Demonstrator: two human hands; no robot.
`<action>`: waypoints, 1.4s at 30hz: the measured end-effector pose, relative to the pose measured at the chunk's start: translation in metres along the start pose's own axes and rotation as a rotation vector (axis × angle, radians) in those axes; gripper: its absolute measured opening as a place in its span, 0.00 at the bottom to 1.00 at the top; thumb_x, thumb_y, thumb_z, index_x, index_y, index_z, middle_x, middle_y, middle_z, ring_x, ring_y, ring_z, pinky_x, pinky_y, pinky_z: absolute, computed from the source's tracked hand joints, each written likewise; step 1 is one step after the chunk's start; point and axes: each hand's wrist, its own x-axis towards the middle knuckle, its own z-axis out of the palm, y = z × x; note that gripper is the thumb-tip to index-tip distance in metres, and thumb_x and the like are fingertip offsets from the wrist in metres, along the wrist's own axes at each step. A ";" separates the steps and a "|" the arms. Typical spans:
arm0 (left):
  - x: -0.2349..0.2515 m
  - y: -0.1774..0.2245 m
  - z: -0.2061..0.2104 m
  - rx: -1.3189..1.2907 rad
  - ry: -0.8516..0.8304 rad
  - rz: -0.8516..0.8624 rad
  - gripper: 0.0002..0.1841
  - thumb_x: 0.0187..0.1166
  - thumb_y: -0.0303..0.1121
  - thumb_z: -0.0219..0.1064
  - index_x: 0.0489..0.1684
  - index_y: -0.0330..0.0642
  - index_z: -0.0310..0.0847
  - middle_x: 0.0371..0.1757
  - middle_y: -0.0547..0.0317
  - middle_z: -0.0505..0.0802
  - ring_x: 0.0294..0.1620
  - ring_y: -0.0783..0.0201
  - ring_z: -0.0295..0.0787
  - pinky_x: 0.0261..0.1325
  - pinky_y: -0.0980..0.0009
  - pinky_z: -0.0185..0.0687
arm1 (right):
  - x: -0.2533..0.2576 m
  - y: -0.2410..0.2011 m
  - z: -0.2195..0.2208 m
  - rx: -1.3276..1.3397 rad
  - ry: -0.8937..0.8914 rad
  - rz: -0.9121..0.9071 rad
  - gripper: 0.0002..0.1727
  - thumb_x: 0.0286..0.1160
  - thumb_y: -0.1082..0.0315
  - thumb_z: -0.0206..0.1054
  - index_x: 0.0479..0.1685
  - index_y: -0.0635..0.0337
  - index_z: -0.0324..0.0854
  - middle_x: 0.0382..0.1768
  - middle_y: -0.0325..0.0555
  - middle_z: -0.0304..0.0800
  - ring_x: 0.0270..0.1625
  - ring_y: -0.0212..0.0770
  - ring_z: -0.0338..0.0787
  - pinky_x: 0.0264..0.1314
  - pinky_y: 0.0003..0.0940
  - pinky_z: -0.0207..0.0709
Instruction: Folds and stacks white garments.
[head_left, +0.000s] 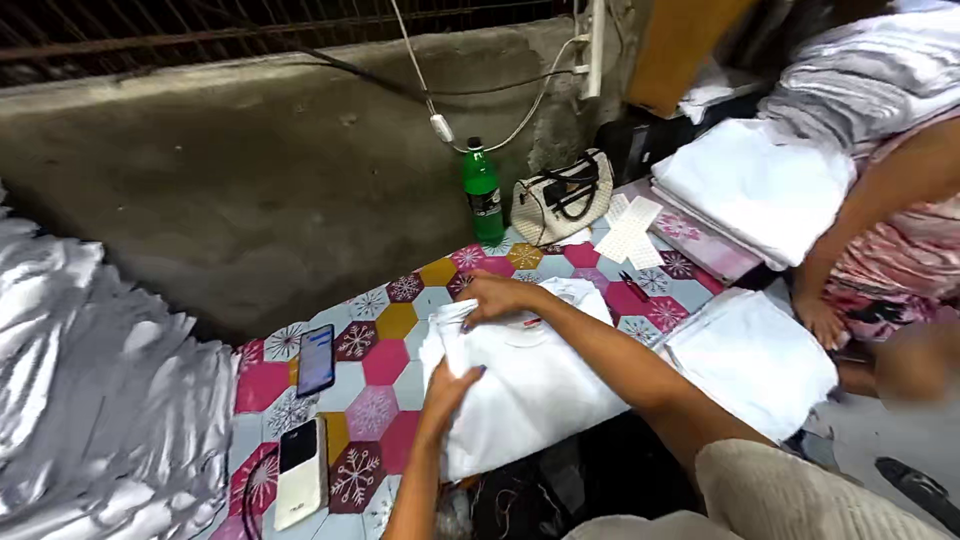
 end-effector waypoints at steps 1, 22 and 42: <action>0.010 -0.007 -0.001 -0.228 -0.050 -0.114 0.24 0.72 0.24 0.72 0.68 0.27 0.75 0.52 0.44 0.93 0.51 0.58 0.93 0.58 0.59 0.90 | -0.004 0.010 0.004 -0.002 0.142 0.056 0.15 0.78 0.62 0.72 0.53 0.65 0.92 0.50 0.58 0.95 0.63 0.55 0.89 0.87 0.58 0.58; 0.092 -0.031 -0.012 -0.489 0.080 -0.219 0.27 0.77 0.25 0.65 0.76 0.35 0.67 0.53 0.45 0.92 0.48 0.59 0.94 0.51 0.60 0.92 | -0.205 0.112 0.074 0.893 0.720 0.863 0.29 0.84 0.63 0.67 0.80 0.68 0.68 0.68 0.62 0.84 0.67 0.48 0.87 0.71 0.45 0.82; 0.168 -0.025 0.023 0.605 0.049 0.164 0.17 0.90 0.35 0.56 0.59 0.31 0.85 0.57 0.36 0.92 0.63 0.42 0.89 0.72 0.42 0.78 | -0.131 0.168 0.070 -0.085 0.484 0.677 0.20 0.90 0.64 0.53 0.60 0.71 0.85 0.63 0.67 0.87 0.68 0.65 0.85 0.76 0.65 0.68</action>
